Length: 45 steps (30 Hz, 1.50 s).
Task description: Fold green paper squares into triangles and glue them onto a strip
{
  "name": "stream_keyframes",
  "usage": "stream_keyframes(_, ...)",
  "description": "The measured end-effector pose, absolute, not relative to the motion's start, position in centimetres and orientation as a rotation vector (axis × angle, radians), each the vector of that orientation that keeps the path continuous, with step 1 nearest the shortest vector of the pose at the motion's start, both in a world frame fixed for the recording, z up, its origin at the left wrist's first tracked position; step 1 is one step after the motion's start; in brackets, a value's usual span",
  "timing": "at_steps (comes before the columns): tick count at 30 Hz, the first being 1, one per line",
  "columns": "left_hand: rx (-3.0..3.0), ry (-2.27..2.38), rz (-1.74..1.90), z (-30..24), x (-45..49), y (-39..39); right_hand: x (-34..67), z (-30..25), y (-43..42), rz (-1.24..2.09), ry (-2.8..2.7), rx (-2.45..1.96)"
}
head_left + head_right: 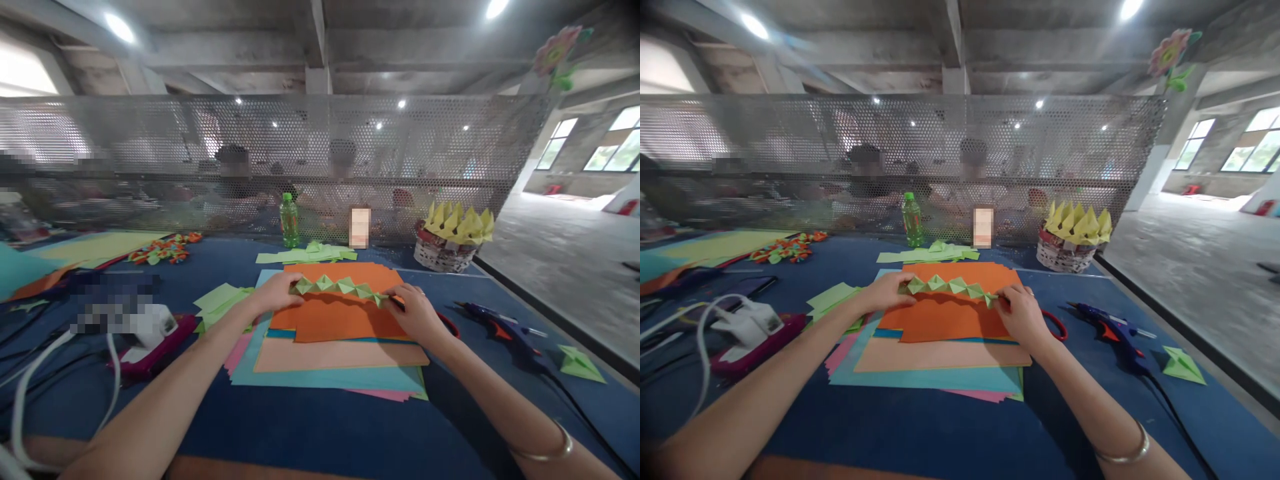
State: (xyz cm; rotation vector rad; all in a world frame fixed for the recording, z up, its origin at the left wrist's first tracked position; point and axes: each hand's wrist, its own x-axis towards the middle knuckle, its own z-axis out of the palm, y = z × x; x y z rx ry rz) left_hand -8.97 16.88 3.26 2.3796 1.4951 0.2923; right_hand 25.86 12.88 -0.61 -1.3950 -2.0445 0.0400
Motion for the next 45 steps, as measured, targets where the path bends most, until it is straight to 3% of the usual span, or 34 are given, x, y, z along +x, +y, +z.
stream_keyframes(45, 2.187, 1.539, 0.197, 3.3, -12.1, 17.1, 24.5, -0.3, 11.9, 0.267, -2.057, -1.393)
